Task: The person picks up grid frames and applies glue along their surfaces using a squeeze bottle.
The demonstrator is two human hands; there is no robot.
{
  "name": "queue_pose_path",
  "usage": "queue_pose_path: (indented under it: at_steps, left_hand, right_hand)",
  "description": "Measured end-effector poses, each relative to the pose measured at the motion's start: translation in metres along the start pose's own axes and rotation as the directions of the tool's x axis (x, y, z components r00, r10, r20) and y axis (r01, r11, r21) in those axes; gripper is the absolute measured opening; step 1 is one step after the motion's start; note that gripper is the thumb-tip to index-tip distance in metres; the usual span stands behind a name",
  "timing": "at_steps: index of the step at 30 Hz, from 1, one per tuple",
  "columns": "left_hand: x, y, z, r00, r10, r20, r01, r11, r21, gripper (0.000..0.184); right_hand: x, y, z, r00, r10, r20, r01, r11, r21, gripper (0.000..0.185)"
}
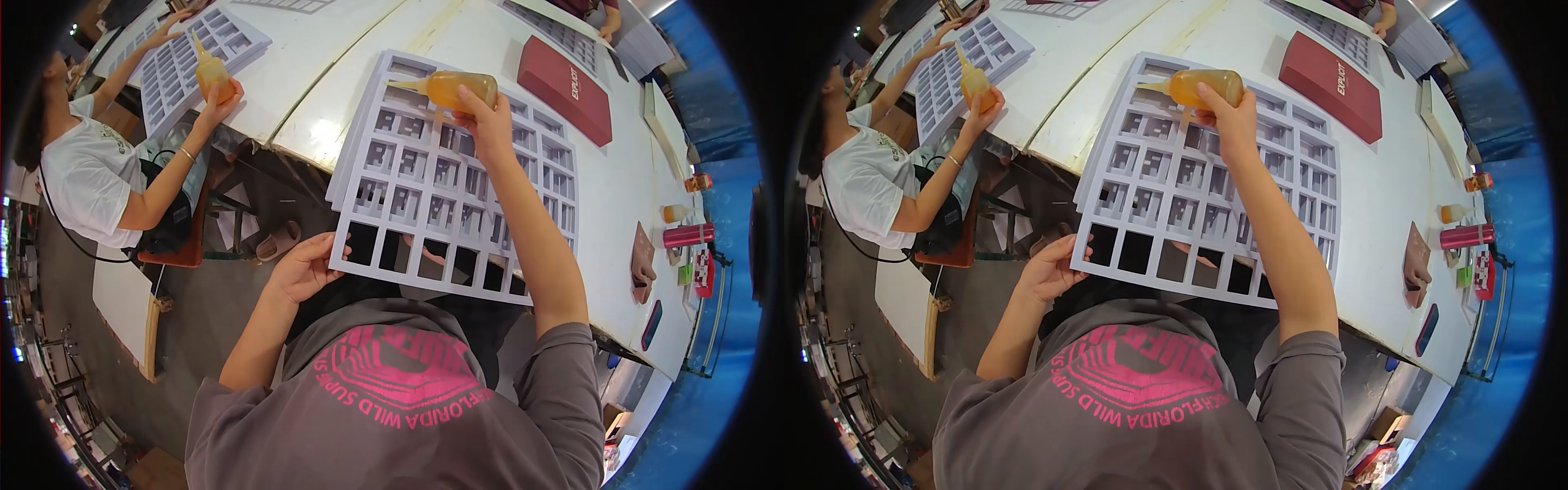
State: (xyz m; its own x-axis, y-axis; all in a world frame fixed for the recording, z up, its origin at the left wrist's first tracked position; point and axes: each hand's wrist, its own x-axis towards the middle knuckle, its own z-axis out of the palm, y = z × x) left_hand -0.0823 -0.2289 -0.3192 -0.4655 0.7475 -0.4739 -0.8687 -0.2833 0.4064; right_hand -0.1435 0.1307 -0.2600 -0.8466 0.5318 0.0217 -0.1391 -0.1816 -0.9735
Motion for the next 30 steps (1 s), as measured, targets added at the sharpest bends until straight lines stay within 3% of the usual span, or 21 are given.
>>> queue_pose_path:
  at_steps: [7, 18, 19, 21, 22, 23, 25, 27, 28, 30]
  left_hand:
    - [0.006, -0.003, -0.008, 1.000, -0.010, 0.021, 0.010, 1.000, -0.011, 0.027]
    - [0.005, 0.003, -0.003, 1.000, -0.016, 0.022, 0.015, 1.000, 0.006, 0.025]
    - [0.004, 0.007, 0.000, 0.999, -0.024, 0.027, 0.024, 1.000, 0.015, 0.026]
    - [0.004, 0.011, -0.004, 0.994, 0.069, 0.082, -0.047, 0.967, -0.249, 0.030]
    - [0.008, 0.019, -0.028, 0.942, 0.284, 0.179, -0.177, 0.873, -0.455, 0.032]
    - [0.004, 0.027, -0.020, 0.945, 0.319, 0.067, -0.248, 0.837, -0.487, 0.030]
    - [0.013, 0.030, -0.046, 0.898, 0.378, -0.224, -0.434, 0.842, -0.321, 0.027]
    - [0.014, 0.014, -0.062, 0.945, 0.279, -0.169, -0.318, 0.899, -0.300, 0.025]
    - [0.011, 0.007, -0.068, 0.963, 0.228, -0.142, -0.260, 0.923, -0.284, 0.025]
    - [0.012, -0.011, -0.054, 0.955, 0.125, -0.271, -0.217, 0.915, -0.340, 0.023]
  right_hand:
    - [-0.069, -0.025, -0.010, 0.968, 0.196, 0.154, -0.189, 0.980, -0.062, 0.055]
    - [-0.185, -0.045, -0.010, 0.796, 0.466, 0.387, -0.455, 0.882, -0.125, 0.050]
    - [-0.183, -0.046, -0.014, 0.788, 0.481, 0.384, -0.496, 0.866, -0.065, 0.048]
    - [-0.170, -0.047, -0.025, 0.773, 0.508, 0.380, -0.567, 0.822, 0.055, 0.045]
    - [-0.147, -0.045, -0.036, 0.869, 0.427, 0.249, -0.473, 0.864, 0.172, 0.040]
    - [-0.134, -0.044, -0.036, 0.922, 0.371, 0.109, -0.386, 0.894, 0.226, 0.038]
    - [-0.102, -0.039, -0.048, 0.970, 0.242, 0.036, -0.245, 0.949, 0.197, 0.038]
    - [-0.077, -0.036, -0.051, 0.983, 0.142, -0.116, -0.124, 0.981, 0.147, 0.038]
    - [-0.065, -0.032, -0.052, 0.984, 0.140, -0.113, -0.120, 0.979, 0.164, 0.039]
    - [-0.047, -0.022, -0.055, 0.984, 0.143, -0.107, -0.120, 0.973, 0.198, 0.041]
